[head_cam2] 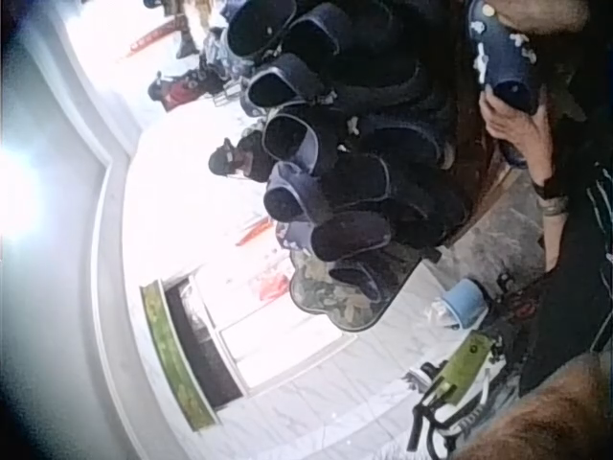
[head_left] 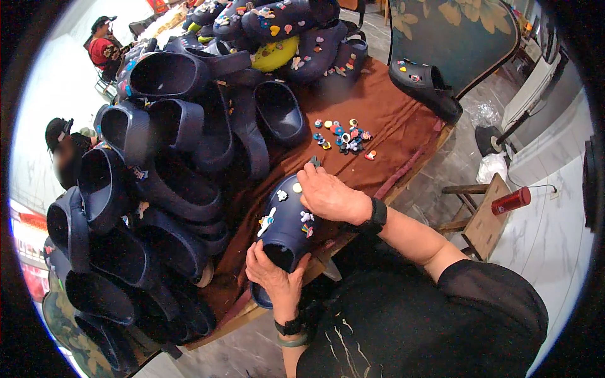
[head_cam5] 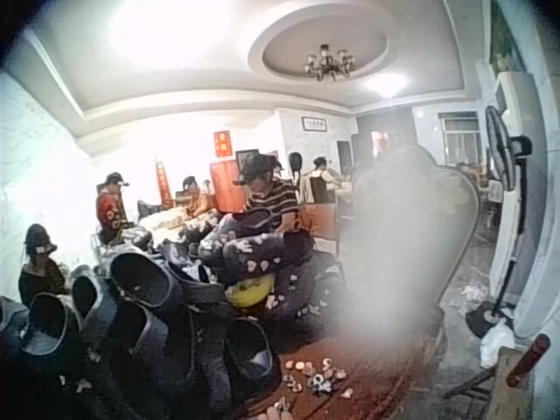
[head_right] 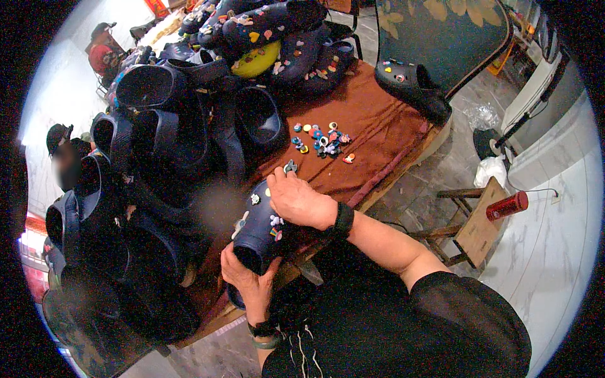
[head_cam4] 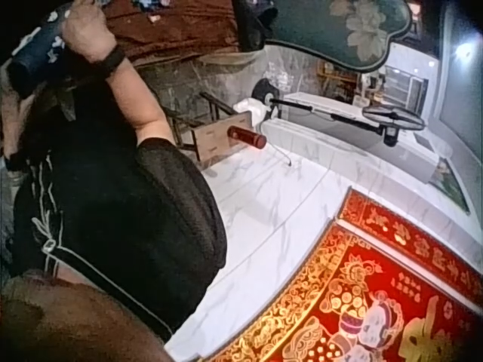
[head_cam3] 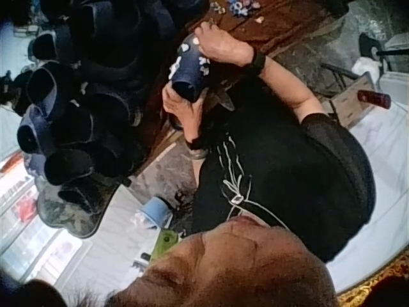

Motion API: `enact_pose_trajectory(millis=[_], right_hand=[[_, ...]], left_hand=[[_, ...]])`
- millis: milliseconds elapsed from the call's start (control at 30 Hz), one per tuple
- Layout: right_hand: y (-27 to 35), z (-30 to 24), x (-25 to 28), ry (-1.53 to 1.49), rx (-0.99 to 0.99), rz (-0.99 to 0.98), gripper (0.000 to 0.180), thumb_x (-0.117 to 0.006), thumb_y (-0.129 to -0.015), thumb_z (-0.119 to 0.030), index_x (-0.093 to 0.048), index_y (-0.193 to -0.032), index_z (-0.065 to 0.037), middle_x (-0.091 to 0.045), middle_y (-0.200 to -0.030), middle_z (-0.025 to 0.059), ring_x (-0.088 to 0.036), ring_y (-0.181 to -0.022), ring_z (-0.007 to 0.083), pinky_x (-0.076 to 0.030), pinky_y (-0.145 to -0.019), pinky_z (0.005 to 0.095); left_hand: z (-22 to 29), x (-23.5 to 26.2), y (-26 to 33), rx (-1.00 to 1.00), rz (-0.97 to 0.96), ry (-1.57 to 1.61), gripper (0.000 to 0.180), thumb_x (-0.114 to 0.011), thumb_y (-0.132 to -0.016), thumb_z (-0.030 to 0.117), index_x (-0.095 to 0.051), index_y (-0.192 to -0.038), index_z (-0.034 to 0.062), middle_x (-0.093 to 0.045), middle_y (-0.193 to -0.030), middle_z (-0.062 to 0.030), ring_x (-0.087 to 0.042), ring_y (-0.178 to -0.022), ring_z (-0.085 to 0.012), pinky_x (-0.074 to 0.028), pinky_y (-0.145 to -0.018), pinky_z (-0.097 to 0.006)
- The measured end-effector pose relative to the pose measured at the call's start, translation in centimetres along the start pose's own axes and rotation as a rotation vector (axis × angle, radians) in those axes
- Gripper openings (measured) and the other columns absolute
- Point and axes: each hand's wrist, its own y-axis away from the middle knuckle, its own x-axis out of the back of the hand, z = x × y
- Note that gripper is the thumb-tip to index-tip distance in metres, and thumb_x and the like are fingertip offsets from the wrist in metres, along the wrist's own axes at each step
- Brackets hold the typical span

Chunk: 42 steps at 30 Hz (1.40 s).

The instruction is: Decorating rubber clogs with various charms.

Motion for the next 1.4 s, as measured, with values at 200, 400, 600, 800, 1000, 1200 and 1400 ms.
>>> enact_pose_trajectory(millis=[200,400,600,800,1000,1200,1400], right_hand=[[0.6,7.4,-1.6,-0.228,-0.190,0.059,0.009,-0.049,-0.083,-0.001,-0.047,-0.092,0.000,-0.053,-0.088,0.0220,-0.055,-0.083,0.0432,-0.047,-0.072,0.0506],[3.1,11.2,1.3,0.006,-0.096,0.197,0.015,-0.057,-0.087,-0.011,-0.064,-0.099,-0.006,-0.064,-0.091,0.0133,-0.062,-0.079,0.0381,-0.050,-0.070,0.0482],[3.1,16.2,1.6,0.046,-0.177,0.295,0.014,-0.060,-0.087,-0.013,-0.069,-0.096,-0.007,-0.064,-0.091,0.0153,-0.061,-0.087,0.0376,-0.049,-0.075,0.0496],[1.8,15.1,1.9,0.074,-0.279,0.142,0.015,-0.064,-0.086,-0.012,-0.070,-0.099,-0.010,-0.063,-0.093,0.0142,-0.060,-0.091,0.0348,-0.048,-0.079,0.0459],[2.0,14.9,1.7,0.265,-0.155,0.129,0.020,-0.073,-0.077,-0.013,-0.067,-0.097,-0.012,-0.060,-0.096,0.0094,-0.058,-0.090,0.0306,-0.045,-0.076,0.0431],[1.8,14.7,1.6,0.341,-0.079,0.194,0.008,-0.064,-0.084,-0.014,-0.067,-0.091,-0.011,-0.060,-0.093,0.0128,-0.056,-0.088,0.0319,-0.044,-0.071,0.0438],[3.8,13.3,1.5,0.157,-0.043,0.265,0.040,-0.076,-0.076,-0.014,-0.062,-0.113,-0.009,-0.054,-0.111,0.0136,-0.051,-0.104,0.0343,-0.044,-0.085,0.0445]], left_hand=[[0.1,0.0,-0.1,-0.006,0.011,0.024,0.102,-0.087,-0.065,0.041,-0.031,-0.142,0.0056,-0.037,-0.139,-0.0190,-0.036,-0.129,-0.0372,-0.024,-0.106,-0.053],[0.2,0.3,0.1,0.032,-0.012,0.013,0.102,-0.087,-0.065,0.041,-0.031,-0.142,0.0049,-0.038,-0.139,-0.0194,-0.037,-0.129,-0.0377,-0.024,-0.106,-0.054],[0.3,0.0,0.1,-0.009,0.000,0.011,0.102,-0.086,-0.066,0.043,-0.031,-0.142,0.0038,-0.037,-0.140,-0.0194,-0.036,-0.129,-0.0378,-0.025,-0.106,-0.053],[0.2,0.4,0.1,0.012,-0.018,0.016,0.101,-0.086,-0.065,0.043,-0.032,-0.142,0.0044,-0.037,-0.140,-0.0188,-0.036,-0.129,-0.0380,-0.025,-0.106,-0.053],[0.3,0.1,-0.3,0.019,-0.012,0.027,0.101,-0.086,-0.065,0.042,-0.031,-0.142,0.0050,-0.038,-0.138,-0.0186,-0.036,-0.128,-0.0379,-0.025,-0.106,-0.053],[-0.1,1.9,-0.8,0.026,-0.113,0.076,0.092,-0.081,-0.074,0.038,-0.031,-0.145,0.0044,-0.038,-0.141,-0.0195,-0.036,-0.130,-0.0385,-0.025,-0.108,-0.053],[-6.0,5.7,0.6,0.252,-0.379,0.117,0.061,-0.069,-0.088,0.028,-0.044,-0.138,0.0030,-0.060,-0.119,-0.0271,-0.057,-0.112,-0.0423,-0.046,-0.095,-0.044]])
